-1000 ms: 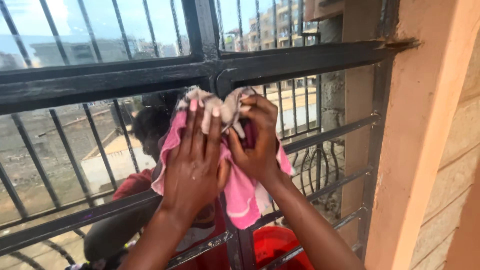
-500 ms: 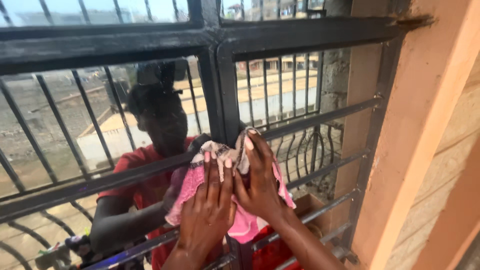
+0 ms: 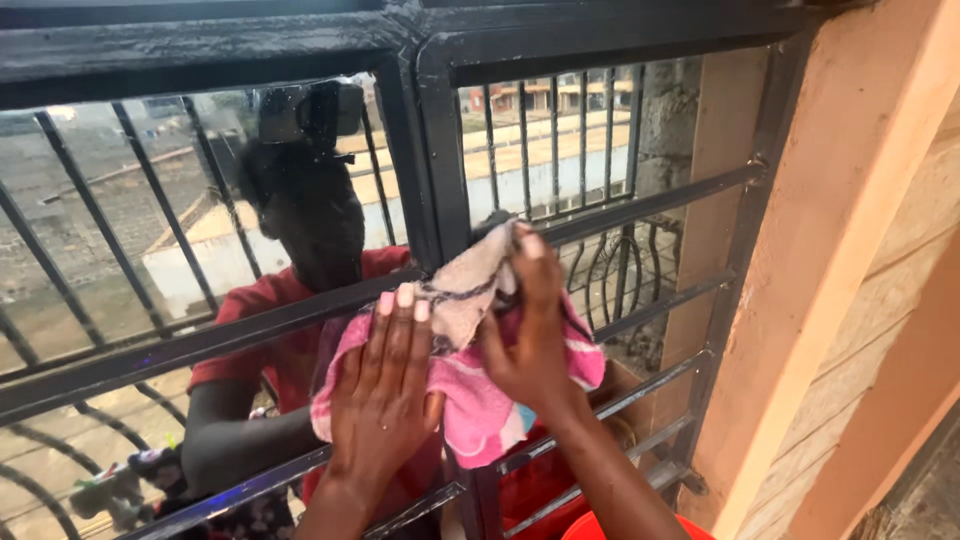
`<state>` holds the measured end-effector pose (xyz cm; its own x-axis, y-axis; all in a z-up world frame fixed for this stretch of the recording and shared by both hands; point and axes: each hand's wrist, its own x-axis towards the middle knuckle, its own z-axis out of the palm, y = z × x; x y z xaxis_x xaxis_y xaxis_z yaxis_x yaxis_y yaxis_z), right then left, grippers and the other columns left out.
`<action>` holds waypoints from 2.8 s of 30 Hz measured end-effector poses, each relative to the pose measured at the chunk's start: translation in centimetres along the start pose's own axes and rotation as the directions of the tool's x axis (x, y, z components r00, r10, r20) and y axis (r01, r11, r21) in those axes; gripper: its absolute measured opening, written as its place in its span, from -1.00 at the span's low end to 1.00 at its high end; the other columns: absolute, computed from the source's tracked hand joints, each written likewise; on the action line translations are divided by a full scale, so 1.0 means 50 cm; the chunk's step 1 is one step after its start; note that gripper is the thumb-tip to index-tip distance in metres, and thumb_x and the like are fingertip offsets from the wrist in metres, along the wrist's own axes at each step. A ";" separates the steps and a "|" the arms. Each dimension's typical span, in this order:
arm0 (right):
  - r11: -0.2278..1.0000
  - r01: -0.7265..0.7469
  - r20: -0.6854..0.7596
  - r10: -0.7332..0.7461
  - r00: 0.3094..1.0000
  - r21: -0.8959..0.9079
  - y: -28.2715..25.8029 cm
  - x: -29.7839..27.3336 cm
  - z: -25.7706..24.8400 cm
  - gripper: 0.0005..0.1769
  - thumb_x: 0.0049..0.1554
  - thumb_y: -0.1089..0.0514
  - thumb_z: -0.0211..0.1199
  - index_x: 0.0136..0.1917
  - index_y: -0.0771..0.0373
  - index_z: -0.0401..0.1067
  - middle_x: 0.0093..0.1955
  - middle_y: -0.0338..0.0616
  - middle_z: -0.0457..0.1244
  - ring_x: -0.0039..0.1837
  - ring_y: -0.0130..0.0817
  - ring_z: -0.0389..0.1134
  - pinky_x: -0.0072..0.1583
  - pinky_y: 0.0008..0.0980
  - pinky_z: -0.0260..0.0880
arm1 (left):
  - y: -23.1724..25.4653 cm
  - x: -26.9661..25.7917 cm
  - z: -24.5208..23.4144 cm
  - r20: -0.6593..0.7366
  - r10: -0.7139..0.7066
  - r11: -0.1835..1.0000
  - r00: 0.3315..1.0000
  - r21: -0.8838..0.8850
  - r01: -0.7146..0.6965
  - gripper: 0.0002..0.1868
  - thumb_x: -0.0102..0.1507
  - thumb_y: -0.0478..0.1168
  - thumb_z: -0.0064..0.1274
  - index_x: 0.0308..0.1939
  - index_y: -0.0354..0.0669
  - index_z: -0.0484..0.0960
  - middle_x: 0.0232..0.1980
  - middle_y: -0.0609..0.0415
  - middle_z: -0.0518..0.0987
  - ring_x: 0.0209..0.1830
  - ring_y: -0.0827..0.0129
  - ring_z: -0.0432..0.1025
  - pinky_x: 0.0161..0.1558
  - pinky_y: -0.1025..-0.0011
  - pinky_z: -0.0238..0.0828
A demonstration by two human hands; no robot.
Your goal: The person washes a window by applying soapy water from a bucket and wiping the glass panes and frame with a cloth.
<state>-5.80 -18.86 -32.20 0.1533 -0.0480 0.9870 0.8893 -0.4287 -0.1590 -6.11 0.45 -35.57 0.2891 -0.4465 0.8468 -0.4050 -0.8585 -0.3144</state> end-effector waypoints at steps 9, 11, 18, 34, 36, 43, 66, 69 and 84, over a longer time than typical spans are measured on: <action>0.986 0.077 -0.003 -0.078 0.997 -0.149 0.000 -0.019 0.037 -0.03 0.17 0.42 0.18 0.69 0.23 -0.26 0.56 0.16 0.04 0.59 0.04 0.09 0.56 -0.03 0.20 | 0.016 0.034 0.009 0.048 -0.138 0.956 0.989 0.267 0.120 -0.03 0.02 0.11 0.03 0.51 -0.14 0.36 0.62 0.07 0.19 0.64 0.35 0.03 0.23 0.28 0.10; 0.980 0.079 -0.027 -0.086 0.996 -0.184 0.002 -0.015 0.047 -0.05 0.17 0.42 0.18 0.68 0.24 -0.22 0.54 0.15 0.07 0.59 0.01 0.10 0.57 -0.01 0.18 | 0.012 0.032 0.002 -0.003 -0.122 0.971 0.992 0.206 0.120 -0.03 0.03 0.11 0.06 0.51 -0.18 0.38 0.62 0.03 0.18 0.63 0.28 0.03 0.25 0.20 0.13; 0.996 0.082 -0.210 -0.076 0.975 0.023 0.025 -0.022 0.089 -0.27 0.18 0.38 0.22 0.52 0.21 0.00 0.59 0.09 -0.10 0.68 0.00 0.00 0.60 -0.12 0.22 | -0.043 0.015 0.017 -0.109 0.114 0.986 0.988 -0.108 -0.125 -0.21 0.07 -0.03 0.24 0.36 -0.27 0.54 0.52 0.03 0.17 0.59 0.12 0.07 0.41 -0.04 0.22; 0.994 0.098 -0.276 -0.109 0.955 -0.053 0.038 -0.027 0.100 -0.27 0.12 0.47 0.19 0.48 0.20 0.02 0.53 0.08 -0.11 0.65 -0.01 0.01 0.61 -0.09 0.22 | -0.058 -0.008 -0.028 0.037 -0.023 0.975 0.999 0.223 0.015 -0.06 0.15 0.27 0.04 0.59 0.09 0.29 0.66 0.22 0.17 0.67 0.31 -0.07 0.57 0.02 -0.48; 0.989 0.107 -0.285 -0.132 0.949 -0.099 0.029 -0.022 0.100 -0.26 0.12 0.46 0.19 0.48 0.18 0.01 0.53 0.05 -0.10 0.65 -0.03 0.00 0.60 -0.11 0.20 | -0.044 0.011 -0.032 0.051 -0.044 0.958 0.998 0.285 0.028 -0.04 0.10 0.18 0.00 0.60 0.06 0.24 0.66 0.17 0.13 0.66 0.30 -0.07 0.53 0.04 -0.42; 0.984 0.082 -0.250 -0.120 0.961 -0.158 0.026 0.012 0.089 -0.23 0.23 0.45 0.17 0.57 0.27 -0.13 0.61 0.20 -0.20 0.66 0.04 -0.03 0.51 -0.26 0.35 | -0.031 0.067 -0.033 0.088 -0.010 0.975 0.996 0.221 -0.010 -0.01 0.12 0.17 0.05 0.56 -0.25 0.33 0.65 -0.07 0.17 0.67 0.17 -0.06 0.56 0.04 -0.37; 0.953 0.155 -0.181 -0.206 0.962 -0.262 0.054 -0.023 0.092 -0.23 0.29 0.29 0.11 0.63 0.21 -0.20 0.60 0.25 -0.13 0.65 0.14 -0.04 0.61 0.03 0.11 | -0.025 0.047 0.004 -0.103 0.069 0.979 0.992 0.198 -0.047 -0.23 0.17 0.08 0.03 0.44 -0.12 0.59 0.63 0.08 0.25 0.65 0.30 -0.01 0.58 0.02 -0.34; 0.948 0.179 -0.133 -0.220 0.966 -0.265 0.053 -0.051 0.093 -0.23 0.30 0.24 0.14 0.63 0.20 -0.19 0.59 0.24 -0.10 0.66 0.18 -0.03 0.60 0.09 0.07 | -0.010 0.017 0.009 -0.058 0.105 0.962 0.993 0.259 -0.086 -0.26 0.18 0.06 0.04 0.44 -0.06 0.57 0.64 0.11 0.20 0.68 0.34 -0.07 0.62 0.06 -0.38; 0.976 0.057 0.084 -0.040 0.996 -0.208 0.035 -0.298 0.036 -0.23 0.25 0.39 0.05 0.63 0.22 -0.15 0.58 0.29 0.00 0.61 0.27 0.09 0.58 0.12 0.14 | 0.084 -0.199 0.068 0.237 -0.007 0.999 0.971 -0.031 0.015 -0.24 0.10 0.11 0.08 0.33 -0.18 0.54 0.59 0.04 0.24 0.63 0.31 -0.04 0.55 -0.03 -0.32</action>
<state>-5.73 -17.28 -47.21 0.1530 0.0448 0.9872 0.7874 -0.6092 -0.0944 -7.74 0.41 -46.79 0.4896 -0.4872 0.7231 -0.4270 -0.8571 -0.2883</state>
